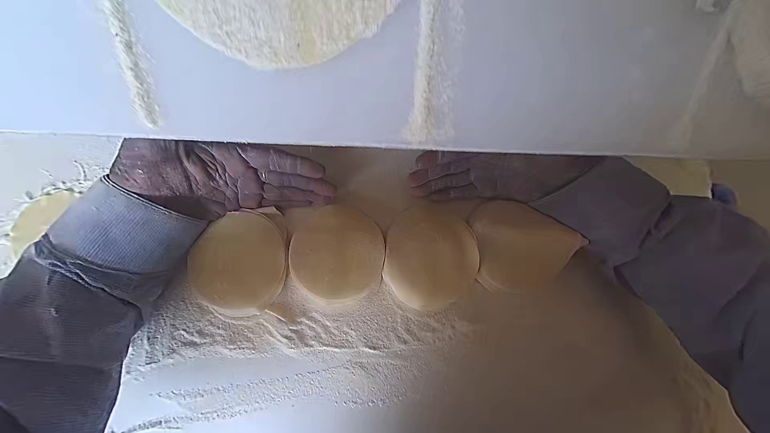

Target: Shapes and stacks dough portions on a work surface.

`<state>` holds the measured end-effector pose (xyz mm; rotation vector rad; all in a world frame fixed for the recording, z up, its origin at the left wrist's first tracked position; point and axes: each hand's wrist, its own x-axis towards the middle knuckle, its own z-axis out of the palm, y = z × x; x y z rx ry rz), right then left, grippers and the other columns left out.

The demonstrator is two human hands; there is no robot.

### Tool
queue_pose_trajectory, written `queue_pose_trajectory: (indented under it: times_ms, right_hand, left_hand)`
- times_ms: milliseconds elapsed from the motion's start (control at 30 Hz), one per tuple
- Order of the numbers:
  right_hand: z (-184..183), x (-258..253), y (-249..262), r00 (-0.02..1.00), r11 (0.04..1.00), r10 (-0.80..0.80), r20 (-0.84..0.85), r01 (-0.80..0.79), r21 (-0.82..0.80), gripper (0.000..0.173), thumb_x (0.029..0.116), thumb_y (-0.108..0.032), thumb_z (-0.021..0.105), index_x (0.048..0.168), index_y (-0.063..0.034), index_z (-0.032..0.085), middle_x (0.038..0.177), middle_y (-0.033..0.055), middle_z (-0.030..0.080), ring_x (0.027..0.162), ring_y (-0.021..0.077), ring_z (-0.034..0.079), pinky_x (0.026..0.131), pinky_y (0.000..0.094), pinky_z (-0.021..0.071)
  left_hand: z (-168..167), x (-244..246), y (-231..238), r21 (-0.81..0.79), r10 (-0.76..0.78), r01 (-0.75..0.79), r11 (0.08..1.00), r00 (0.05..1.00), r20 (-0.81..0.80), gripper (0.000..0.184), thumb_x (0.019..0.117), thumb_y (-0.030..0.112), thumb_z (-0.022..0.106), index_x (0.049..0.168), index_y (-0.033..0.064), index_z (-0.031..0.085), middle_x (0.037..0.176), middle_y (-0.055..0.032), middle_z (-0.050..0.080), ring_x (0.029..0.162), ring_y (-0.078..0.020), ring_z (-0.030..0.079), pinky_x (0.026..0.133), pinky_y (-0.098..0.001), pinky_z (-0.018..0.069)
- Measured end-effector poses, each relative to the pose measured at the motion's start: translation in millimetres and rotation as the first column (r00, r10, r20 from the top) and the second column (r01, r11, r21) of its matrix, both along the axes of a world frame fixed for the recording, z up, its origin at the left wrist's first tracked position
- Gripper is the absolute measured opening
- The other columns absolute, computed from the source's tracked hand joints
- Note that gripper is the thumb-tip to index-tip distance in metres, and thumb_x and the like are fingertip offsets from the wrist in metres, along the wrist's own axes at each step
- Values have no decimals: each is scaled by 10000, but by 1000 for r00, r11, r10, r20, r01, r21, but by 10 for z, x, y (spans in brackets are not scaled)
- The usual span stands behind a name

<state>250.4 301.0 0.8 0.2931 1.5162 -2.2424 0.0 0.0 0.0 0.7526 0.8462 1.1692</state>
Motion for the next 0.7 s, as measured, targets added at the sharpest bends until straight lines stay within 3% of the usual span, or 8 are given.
queue_pose_trajectory:
  times_ms: [67,133,333,400,500,600,667,700]
  right_hand:
    - [59,138,-160,998,998,-58,-29,57,-8,901,1045,-533,-70,1310,-2,608,1334,130,686,1262,265,652,1091,396,519]
    - [52,333,-325,994,999,-39,-99,38,-11,1124,946,-716,-140,1339,47,586,1392,174,642,1320,294,607,1140,422,474]
    - [13,950,-1062,974,991,104,-202,-120,-64,1050,965,-797,109,1379,55,563,1444,161,605,1377,272,558,1182,392,426]
    - [123,1166,-1188,974,993,48,-221,-71,-97,1007,940,-828,283,1382,26,581,1431,145,617,1345,268,584,1145,391,461]
    - [729,1671,-1056,936,971,-146,-319,197,133,1008,884,-879,286,1360,-64,638,1398,91,651,1282,246,621,1072,403,522]
    - [1057,2551,-645,825,776,-418,-380,542,323,903,908,-806,451,1390,-59,608,1411,113,641,1305,271,611,1117,419,495]
    - [905,3172,-626,714,416,-568,-409,678,607,758,979,-649,509,1405,-25,571,1421,129,626,1329,229,587,1136,394,469]
    - [752,3412,-716,694,227,-602,-395,623,749,667,985,-494,548,1435,-2,535,1464,158,580,1374,231,536,1155,399,434]
  left_hand:
    - [139,214,-59,-107,80,-81,991,997,-9,1170,887,795,-123,1250,30,684,1291,-182,695,1251,-315,644,1065,-396,519]
    - [197,396,-223,-96,80,-90,991,991,-104,1230,830,867,-110,1251,50,708,1273,-176,705,1225,-290,662,1030,-366,536]
    - [74,793,-885,64,-87,95,993,990,-112,1166,833,917,98,1392,39,624,1406,-200,618,1332,-326,579,1120,-400,468]
    - [236,934,-1084,66,7,7,998,977,-214,1114,868,887,110,1362,47,652,1386,-172,641,1324,-313,588,1141,-405,452]
    - [528,964,-1524,176,262,-205,963,865,-427,926,950,801,159,1298,131,695,1372,-101,662,1306,-289,598,1129,-408,468]
    - [771,1101,-1972,389,487,-326,862,746,-454,404,1014,497,553,1294,246,699,1306,-28,706,1247,-210,649,1114,-322,493]
    - [951,1540,-2271,373,568,-439,818,724,-393,377,1025,471,524,1200,213,737,1232,-61,734,1188,-239,678,1079,-366,521]
    - [1085,1888,-2349,279,608,-540,794,710,-355,511,1015,589,445,1129,211,769,1167,-59,760,1144,-240,703,1050,-381,545]
